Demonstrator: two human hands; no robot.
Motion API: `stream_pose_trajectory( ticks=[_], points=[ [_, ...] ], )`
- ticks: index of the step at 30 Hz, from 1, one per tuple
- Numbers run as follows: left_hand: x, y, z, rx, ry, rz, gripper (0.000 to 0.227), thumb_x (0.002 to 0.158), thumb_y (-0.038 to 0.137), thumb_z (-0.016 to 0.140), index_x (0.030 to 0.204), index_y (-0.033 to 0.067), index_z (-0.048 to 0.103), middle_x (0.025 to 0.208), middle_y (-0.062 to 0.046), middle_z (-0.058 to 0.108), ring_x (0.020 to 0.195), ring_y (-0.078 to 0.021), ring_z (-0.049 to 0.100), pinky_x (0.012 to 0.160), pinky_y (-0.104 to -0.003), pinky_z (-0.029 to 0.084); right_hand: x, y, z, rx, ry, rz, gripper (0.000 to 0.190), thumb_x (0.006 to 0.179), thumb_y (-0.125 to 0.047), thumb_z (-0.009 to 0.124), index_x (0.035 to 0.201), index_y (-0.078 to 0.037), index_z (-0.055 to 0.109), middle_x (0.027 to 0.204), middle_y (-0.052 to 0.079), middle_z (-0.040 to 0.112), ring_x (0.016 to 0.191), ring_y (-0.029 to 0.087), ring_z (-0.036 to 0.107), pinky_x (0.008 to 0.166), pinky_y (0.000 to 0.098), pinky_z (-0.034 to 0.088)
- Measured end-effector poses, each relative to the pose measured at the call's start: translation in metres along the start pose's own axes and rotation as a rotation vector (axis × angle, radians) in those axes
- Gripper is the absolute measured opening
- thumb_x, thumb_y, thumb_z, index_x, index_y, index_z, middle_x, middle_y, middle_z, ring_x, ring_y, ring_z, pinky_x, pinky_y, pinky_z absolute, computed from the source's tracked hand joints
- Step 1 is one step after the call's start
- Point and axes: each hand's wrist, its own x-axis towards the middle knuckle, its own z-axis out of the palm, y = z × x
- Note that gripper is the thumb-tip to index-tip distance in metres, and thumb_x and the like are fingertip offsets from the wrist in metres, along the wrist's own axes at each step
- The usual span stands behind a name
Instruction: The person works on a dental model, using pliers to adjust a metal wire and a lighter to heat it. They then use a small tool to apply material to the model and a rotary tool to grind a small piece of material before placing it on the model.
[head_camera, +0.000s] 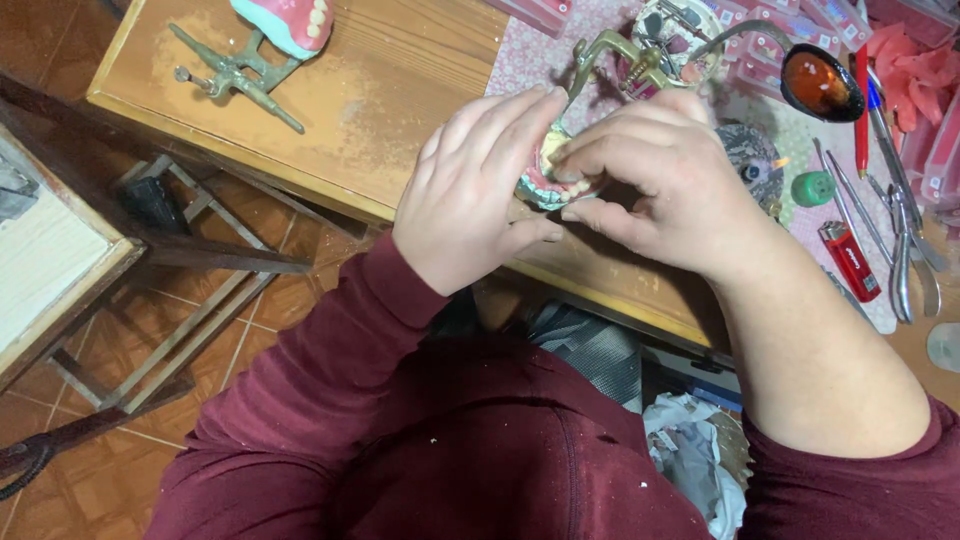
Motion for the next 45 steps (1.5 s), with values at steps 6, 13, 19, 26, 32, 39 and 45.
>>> stream_pose_trajectory(
  ticks=[6, 13, 19, 26, 32, 39, 45],
  points=[
    [0.000, 0.000, -0.001, -0.007, -0.001, 0.002, 0.106, 0.066, 0.030, 0.098, 0.153, 0.0082, 0.041, 0.151, -0.010, 0.052, 0.143, -0.0317, 0.047, 0.119, -0.045, 0.038, -0.001, 0.002, 0.003, 0.011, 0.011, -0.012, 0.018, 0.085, -0.017, 0.084, 0.099, -0.014, 0.073, 0.103, 0.000, 0.073, 0.102, 0.020, 0.069, 0.099, 0.0395, 0.042],
    [-0.001, -0.001, -0.001, -0.011, 0.005, 0.014, 0.106, 0.067, 0.028, 0.098, 0.154, 0.0073, 0.041, 0.152, -0.010, 0.052, 0.142, -0.0323, 0.047, 0.119, -0.045, 0.039, 0.000, -0.001, 0.001, 0.000, -0.005, -0.026, 0.017, 0.085, -0.015, 0.083, 0.099, -0.013, 0.074, 0.105, 0.000, 0.074, 0.102, 0.020, 0.069, 0.098, 0.0391, 0.043],
    [-0.001, -0.001, 0.000, -0.012, 0.012, 0.017, 0.106, 0.067, 0.029, 0.098, 0.153, 0.0079, 0.041, 0.151, -0.010, 0.052, 0.142, -0.0321, 0.047, 0.119, -0.045, 0.039, -0.001, -0.003, 0.001, -0.028, 0.006, -0.042, 0.019, 0.084, -0.015, 0.083, 0.100, -0.013, 0.075, 0.108, 0.001, 0.074, 0.103, 0.023, 0.068, 0.101, 0.0410, 0.046],
    [-0.002, -0.001, 0.000, -0.006, 0.010, 0.017, 0.105, 0.068, 0.030, 0.098, 0.154, 0.0089, 0.041, 0.152, -0.009, 0.051, 0.142, -0.0317, 0.047, 0.120, -0.045, 0.039, -0.002, -0.004, 0.003, -0.046, 0.004, -0.025, 0.019, 0.080, -0.014, 0.084, 0.095, -0.010, 0.073, 0.108, 0.004, 0.073, 0.101, 0.027, 0.067, 0.097, 0.0413, 0.047],
    [-0.001, 0.000, -0.001, -0.013, -0.011, -0.008, 0.107, 0.066, 0.031, 0.098, 0.154, 0.0105, 0.041, 0.151, -0.009, 0.051, 0.142, -0.0313, 0.047, 0.119, -0.045, 0.038, 0.001, -0.008, 0.002, -0.067, -0.025, 0.007, 0.019, 0.079, -0.014, 0.083, 0.093, -0.009, 0.071, 0.105, 0.006, 0.071, 0.098, 0.029, 0.066, 0.094, 0.0431, 0.046],
    [-0.001, 0.001, -0.002, -0.011, -0.012, -0.006, 0.109, 0.066, 0.031, 0.098, 0.155, 0.0106, 0.039, 0.152, -0.009, 0.050, 0.143, -0.0307, 0.046, 0.120, -0.045, 0.036, -0.002, 0.000, 0.002, -0.073, -0.019, -0.015, 0.023, 0.081, -0.016, 0.084, 0.097, -0.009, 0.070, 0.106, 0.007, 0.070, 0.103, 0.030, 0.065, 0.099, 0.0438, 0.045],
    [-0.001, 0.002, -0.002, -0.015, -0.004, -0.012, 0.110, 0.066, 0.031, 0.098, 0.156, 0.0105, 0.037, 0.152, -0.008, 0.051, 0.144, -0.0289, 0.046, 0.120, -0.044, 0.035, -0.002, 0.005, 0.003, -0.028, 0.014, -0.066, 0.024, 0.083, -0.017, 0.084, 0.102, -0.011, 0.071, 0.109, 0.004, 0.072, 0.107, 0.026, 0.066, 0.106, 0.0448, 0.045]
  ],
)
